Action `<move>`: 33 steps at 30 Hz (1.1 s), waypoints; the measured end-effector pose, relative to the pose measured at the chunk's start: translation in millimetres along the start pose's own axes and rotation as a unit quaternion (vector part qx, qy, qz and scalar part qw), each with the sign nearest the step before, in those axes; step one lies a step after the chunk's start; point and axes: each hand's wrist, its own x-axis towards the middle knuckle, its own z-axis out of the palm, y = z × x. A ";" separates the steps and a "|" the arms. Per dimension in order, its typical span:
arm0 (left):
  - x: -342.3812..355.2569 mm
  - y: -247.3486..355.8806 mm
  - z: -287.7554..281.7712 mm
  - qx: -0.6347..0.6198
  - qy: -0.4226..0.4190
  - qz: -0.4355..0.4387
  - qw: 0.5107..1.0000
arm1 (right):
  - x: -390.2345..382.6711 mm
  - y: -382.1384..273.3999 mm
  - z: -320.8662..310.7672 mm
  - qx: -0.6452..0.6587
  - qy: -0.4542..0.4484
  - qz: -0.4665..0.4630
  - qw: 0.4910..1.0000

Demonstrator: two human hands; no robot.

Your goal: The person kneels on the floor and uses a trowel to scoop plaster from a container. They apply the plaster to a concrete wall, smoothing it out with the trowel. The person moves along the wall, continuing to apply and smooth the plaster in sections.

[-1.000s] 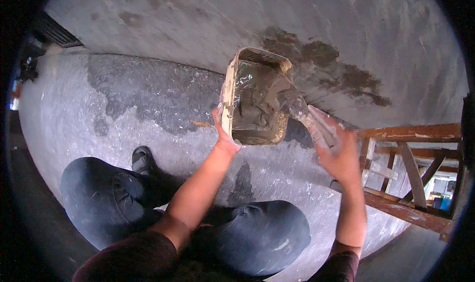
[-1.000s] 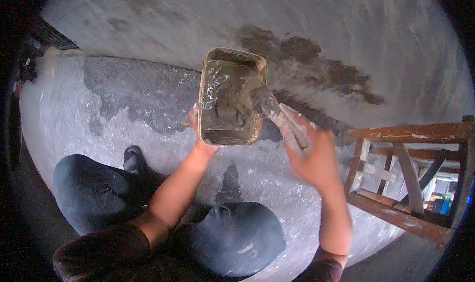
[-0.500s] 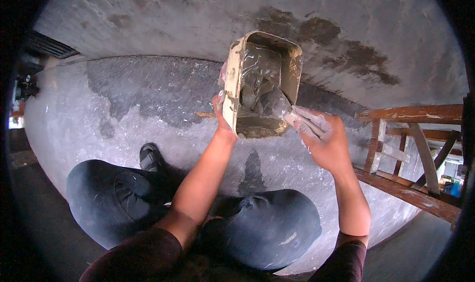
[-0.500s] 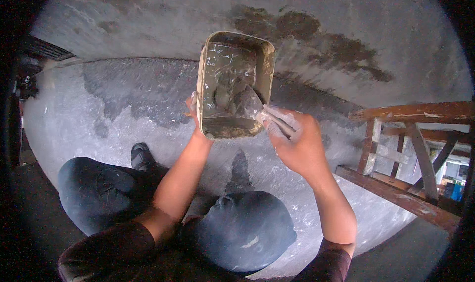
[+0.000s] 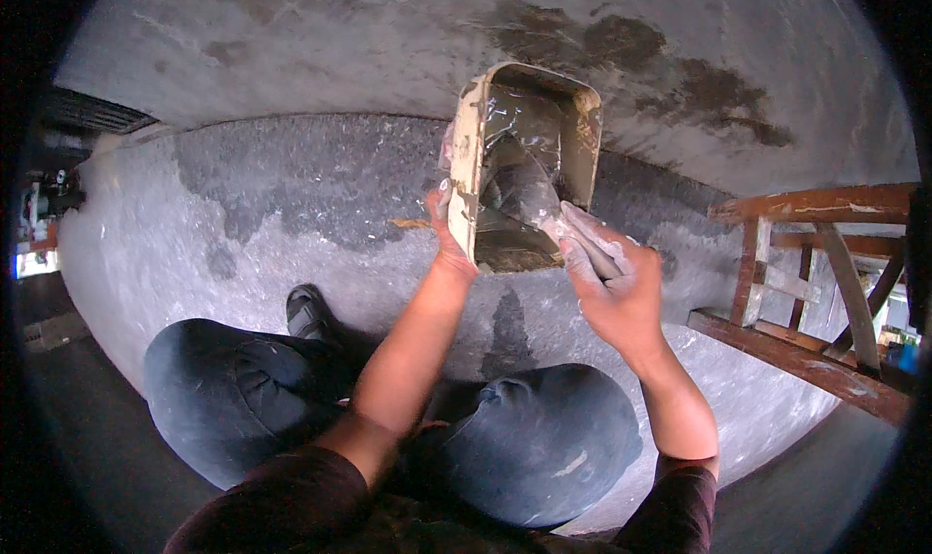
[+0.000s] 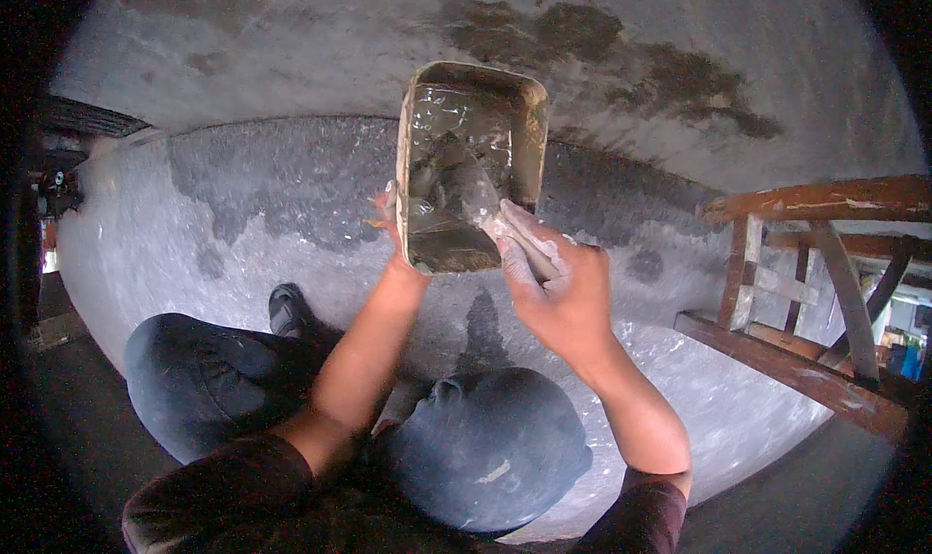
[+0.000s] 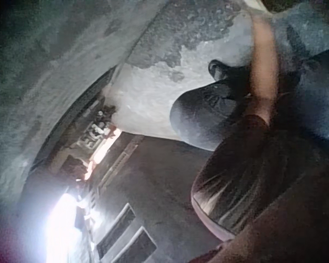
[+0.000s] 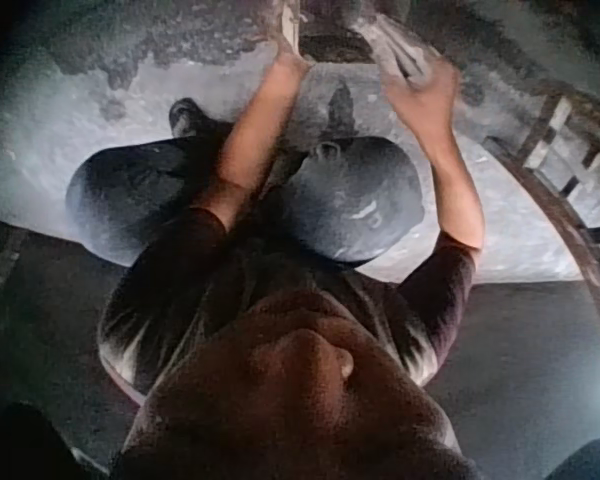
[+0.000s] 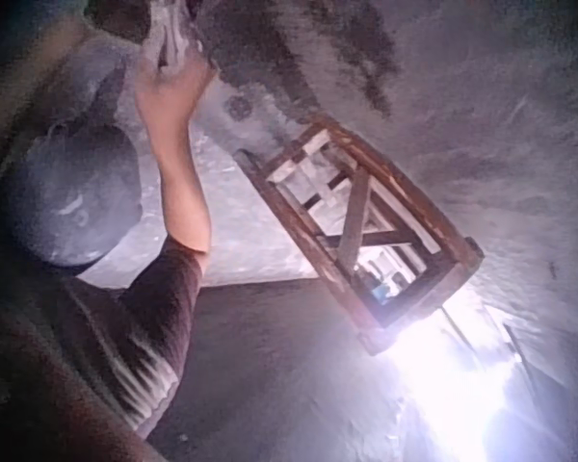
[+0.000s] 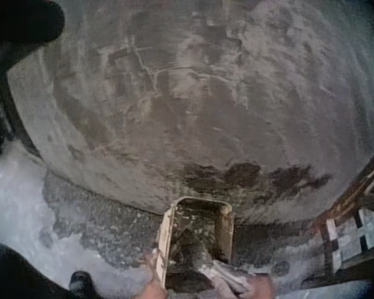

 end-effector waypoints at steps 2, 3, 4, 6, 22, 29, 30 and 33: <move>0.4 -3.6 -14.8 0.007 0.018 -0.016 1.000 | 0.0 -3.2 1.6 -0.001 -0.016 0.004 1.000; -0.5 -6.3 -15.5 0.000 0.026 -0.018 1.000 | 0.2 -3.8 1.8 -0.003 -0.023 0.005 1.000; -3.6 -10.3 -15.7 -0.008 0.033 -0.021 0.999 | -0.3 -1.8 3.4 0.011 -0.010 -0.003 1.000; -2.5 -13.2 -17.2 -0.134 -0.036 -0.039 0.990 | -0.5 5.4 6.8 0.037 0.015 -0.022 0.999; -30.8 28.1 -71.1 -0.036 0.211 -0.055 0.975 | -18.5 50.6 15.4 0.359 0.088 0.201 0.907; -19.8 39.8 -66.5 -0.013 0.210 -0.009 0.978 | 33.4 39.9 7.2 0.364 0.158 0.226 0.890; -21.6 39.4 -61.3 -0.018 0.214 -0.013 0.977 | 40.2 38.3 3.1 0.362 0.146 0.231 0.891; -21.7 45.7 -51.2 -0.044 0.222 -0.022 0.974 | 63.3 32.0 6.1 0.361 0.160 0.260 0.881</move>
